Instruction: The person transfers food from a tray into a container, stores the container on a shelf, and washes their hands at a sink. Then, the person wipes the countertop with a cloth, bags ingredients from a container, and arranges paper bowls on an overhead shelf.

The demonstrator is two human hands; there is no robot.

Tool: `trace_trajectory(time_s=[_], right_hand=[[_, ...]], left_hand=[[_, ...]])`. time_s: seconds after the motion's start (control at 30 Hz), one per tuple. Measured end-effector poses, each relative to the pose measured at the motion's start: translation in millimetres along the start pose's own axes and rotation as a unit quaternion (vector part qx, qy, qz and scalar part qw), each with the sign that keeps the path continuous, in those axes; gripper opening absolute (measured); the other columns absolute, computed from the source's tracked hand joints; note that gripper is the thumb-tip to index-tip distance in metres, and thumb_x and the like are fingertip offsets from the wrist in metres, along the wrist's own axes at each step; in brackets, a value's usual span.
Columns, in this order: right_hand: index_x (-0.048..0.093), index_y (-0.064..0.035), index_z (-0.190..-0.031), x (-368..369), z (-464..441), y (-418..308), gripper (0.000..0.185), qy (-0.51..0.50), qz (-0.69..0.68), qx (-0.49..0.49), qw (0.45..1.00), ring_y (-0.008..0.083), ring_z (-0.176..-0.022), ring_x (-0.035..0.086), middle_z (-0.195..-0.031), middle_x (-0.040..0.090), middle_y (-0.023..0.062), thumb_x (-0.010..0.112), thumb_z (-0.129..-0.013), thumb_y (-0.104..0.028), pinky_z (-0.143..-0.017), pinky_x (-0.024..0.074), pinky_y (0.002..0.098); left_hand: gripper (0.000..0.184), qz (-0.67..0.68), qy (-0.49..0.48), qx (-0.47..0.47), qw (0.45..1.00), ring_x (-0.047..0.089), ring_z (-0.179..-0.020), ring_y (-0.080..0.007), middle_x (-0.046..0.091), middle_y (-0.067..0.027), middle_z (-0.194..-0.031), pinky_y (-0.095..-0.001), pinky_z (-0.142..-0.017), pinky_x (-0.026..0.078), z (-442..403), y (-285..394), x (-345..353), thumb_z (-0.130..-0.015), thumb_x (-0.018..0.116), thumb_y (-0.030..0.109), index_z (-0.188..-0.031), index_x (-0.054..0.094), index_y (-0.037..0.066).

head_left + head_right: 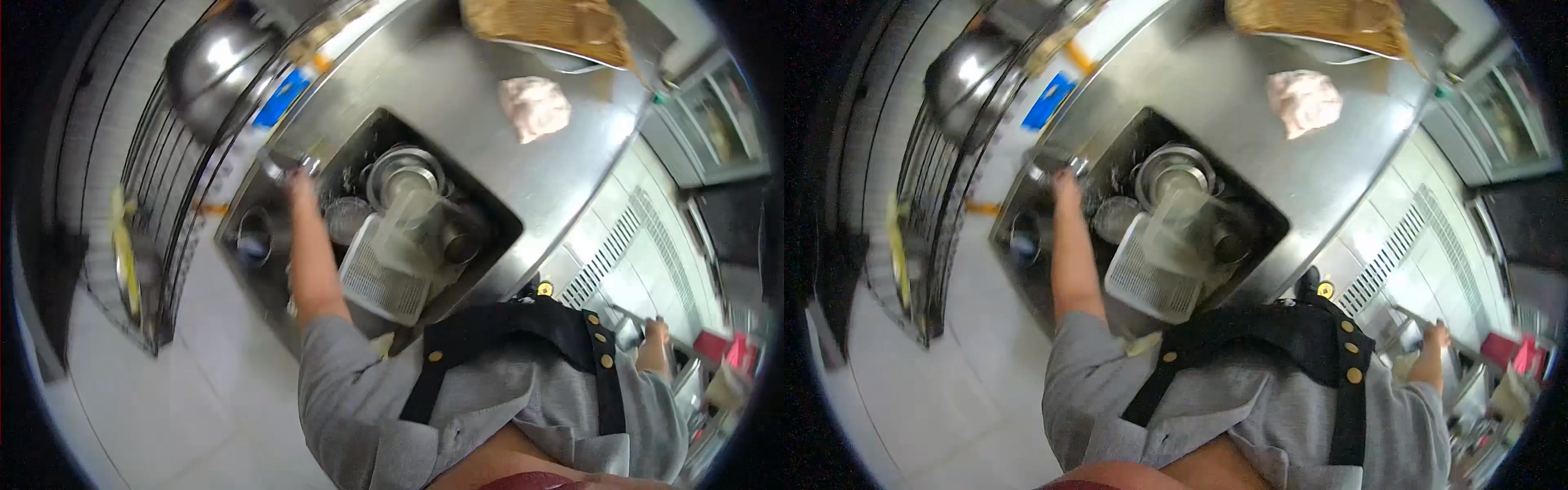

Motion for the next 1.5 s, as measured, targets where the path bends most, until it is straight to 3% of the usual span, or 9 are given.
trace_trajectory(time_s=[0.1,0.17,0.4,0.6,0.7,0.93,1.23,1.33,1.5], right_hand=[[0.058,-0.0178,-0.133,29.1,-17.6,33.3,0.054,-0.061,-0.019,0.065,0.996,0.0332,-0.129,0.051,-0.135,0.058,0.0130,0.061,-0.084,-0.039,-0.107,0.0379,0.0492],[0.058,-0.0128,-0.134,-19.8,30.1,34.4,0.057,-0.146,-0.013,0.135,0.980,0.0320,-0.130,0.050,-0.138,0.056,0.0119,0.059,-0.085,-0.044,-0.109,0.0358,0.0487],[0.053,-0.0144,-0.140,48.0,91.1,129.7,0.064,-0.152,-0.071,0.278,0.946,0.0348,-0.141,0.036,-0.145,0.048,0.0165,0.057,-0.086,-0.048,-0.114,0.0243,0.0549],[0.051,-0.0108,-0.140,57.2,106.7,136.0,0.068,-0.111,-0.154,0.366,0.911,0.0368,-0.140,0.036,-0.143,0.050,0.0179,0.060,-0.083,-0.048,-0.115,0.0232,0.0566],[0.053,-0.0089,-0.137,54.9,72.7,155.0,0.065,-0.071,-0.190,0.344,0.917,0.0402,-0.134,0.043,-0.137,0.054,0.0193,0.062,-0.083,-0.044,-0.112,0.0276,0.0547],[0.043,0.0035,-0.139,7.0,-46.6,266.6,0.077,0.395,-0.380,0.480,0.685,0.0439,-0.128,0.046,-0.137,0.049,0.0295,0.071,-0.082,-0.041,-0.109,0.0345,0.0484],[0.049,0.0065,-0.133,-52.9,-70.7,402.1,0.077,0.535,-0.690,0.241,0.423,0.0191,-0.107,0.058,-0.119,0.063,0.0150,0.084,-0.078,-0.035,-0.093,0.0428,0.0270],[0.060,0.0009,-0.110,-78.0,-43.0,387.4,0.043,0.536,-0.685,0.211,0.445,0.0140,-0.086,0.057,-0.094,0.065,0.0047,0.080,-0.083,-0.027,-0.082,0.0434,0.0268],[0.053,-0.0001,-0.128,-144.6,-12.1,365.9,0.040,0.478,-0.791,0.084,0.372,0.0154,-0.112,0.057,-0.123,0.060,0.0079,0.066,-0.093,-0.013,-0.097,0.0434,0.0286]], left_hand=[[0.049,-0.217,-0.274,0.076,0.934,0.060,-0.108,-0.0278,0.062,-0.0191,-0.111,-0.0350,-0.089,0.055,13.0,5.0,10.4,-0.096,0.058,0.030,-0.127,0.052,-0.008],[0.026,0.483,-0.277,-0.259,0.789,0.064,-0.092,-0.0292,0.065,-0.0187,-0.098,-0.0383,-0.082,0.057,-55.6,-59.7,3.4,-0.096,0.049,0.013,-0.109,0.060,-0.008],[0.040,0.023,0.031,-0.040,0.998,0.067,-0.075,-0.0207,0.067,-0.0110,-0.092,-0.0312,-0.058,0.056,-56.8,-47.7,16.9,-0.087,0.071,0.035,-0.107,0.060,0.003],[0.057,-0.644,0.048,0.098,0.757,0.061,-0.114,-0.0411,0.063,-0.0277,-0.119,-0.0515,-0.092,0.051,14.1,28.9,40.0,-0.088,0.068,0.043,-0.112,0.061,-0.008],[0.070,-0.861,-0.307,0.267,0.305,0.056,-0.122,-0.0394,0.057,-0.0288,-0.131,-0.0456,-0.100,0.045,-42.8,6.4,86.0,-0.089,0.068,0.044,-0.133,0.051,-0.008],[0.064,-0.438,-0.524,0.150,0.715,0.049,-0.130,-0.0296,0.048,-0.0226,-0.143,-0.0356,-0.108,0.038,327.2,176.1,294.5,-0.095,0.064,0.023,-0.147,0.036,-0.003],[0.071,0.032,-0.843,-0.248,0.476,0.047,-0.130,-0.0323,0.055,-0.0114,-0.138,-0.0616,-0.109,0.031,708.5,119.0,753.8,-0.087,0.066,0.050,-0.144,0.045,0.014],[0.071,-0.339,-0.740,0.406,0.415,0.020,-0.140,-0.0433,0.039,-0.0148,-0.150,-0.0696,-0.109,0.015,831.3,109.1,778.9,-0.085,0.065,0.055,-0.142,0.050,0.015],[0.056,-0.192,-0.679,0.663,0.250,0.008,-0.147,-0.0475,0.029,-0.0144,-0.157,-0.0781,-0.105,0.006,1070.4,191.9,790.0,-0.081,0.074,0.047,-0.131,0.061,0.026]])
Point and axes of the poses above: each hand's wrist, its own z-axis away from the middle knuckle, its own x-axis out of the palm, y = z × x, the point moved 3 cm from there along -z, towards the middle knuckle
